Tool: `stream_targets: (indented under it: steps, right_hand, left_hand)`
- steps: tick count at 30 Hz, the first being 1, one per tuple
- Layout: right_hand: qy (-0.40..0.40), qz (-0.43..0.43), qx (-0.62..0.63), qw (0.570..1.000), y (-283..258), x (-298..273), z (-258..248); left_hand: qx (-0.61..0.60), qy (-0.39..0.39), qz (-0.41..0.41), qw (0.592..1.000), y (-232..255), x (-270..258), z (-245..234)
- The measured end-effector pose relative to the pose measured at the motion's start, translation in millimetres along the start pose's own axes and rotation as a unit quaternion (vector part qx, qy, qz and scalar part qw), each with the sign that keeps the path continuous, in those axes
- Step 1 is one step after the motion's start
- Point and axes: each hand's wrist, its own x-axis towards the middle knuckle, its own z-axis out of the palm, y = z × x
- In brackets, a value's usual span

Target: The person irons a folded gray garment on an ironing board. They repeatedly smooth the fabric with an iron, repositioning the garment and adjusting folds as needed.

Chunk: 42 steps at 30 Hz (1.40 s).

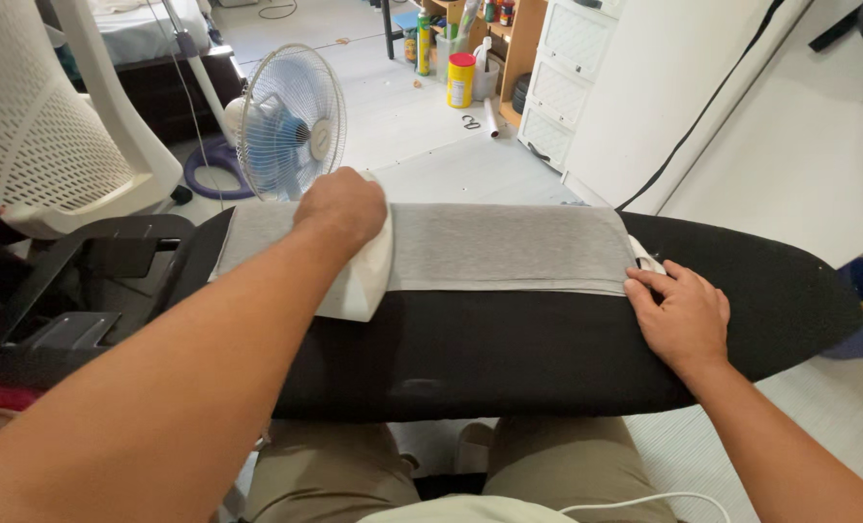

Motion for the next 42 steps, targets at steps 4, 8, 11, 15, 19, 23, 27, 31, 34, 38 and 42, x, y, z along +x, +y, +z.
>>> stream_targets:
  steps: [4,8,11,15,19,23,27,31,34,38,42]
  right_hand:
    - [-0.002,-0.003,-0.001,1.0,7,1,4]
    - [0.001,-0.008,-0.003,1.0,12,0,8]
    - [-0.016,0.001,0.006,1.0,13,7,6]
    - [0.022,0.006,-0.067,0.997,-9,17,5]
    - [-0.015,-0.061,-0.03,0.998,-70,32,18]
    - [-0.124,-0.074,-0.002,0.989,-147,43,38]
    - [-0.185,-0.085,-0.017,0.979,-200,65,46]
    - [-0.245,-0.084,-0.08,0.963,-219,70,56]
    - [-0.255,-0.074,-0.056,0.962,-217,57,60]
    - [-0.243,-0.072,-0.068,0.965,-215,52,60]
    - [-0.244,-0.064,-0.069,0.965,-217,49,58]
  left_hand:
    - [0.001,0.005,-0.052,0.999,-29,3,-21]
    - [-0.003,0.017,-0.102,0.995,-52,1,-39]
    - [0.002,0.019,-0.118,0.993,-71,-3,-51]
    - [0.004,0.027,-0.151,0.988,-91,-12,-64]
    - [0.015,-0.004,-0.171,0.985,-103,-28,-72]
    - [-0.021,0.024,-0.197,0.98,-115,-49,-71]
    - [-0.018,0.021,-0.182,0.983,-126,-68,-73]
    - [-0.015,0.03,-0.167,0.985,-132,-81,-68]
    - [-0.014,0.038,-0.174,0.984,-130,-79,-67]
    - [-0.023,0.042,-0.178,0.983,-123,-64,-69]
    - [-0.036,0.036,-0.185,0.981,-117,-37,-71]
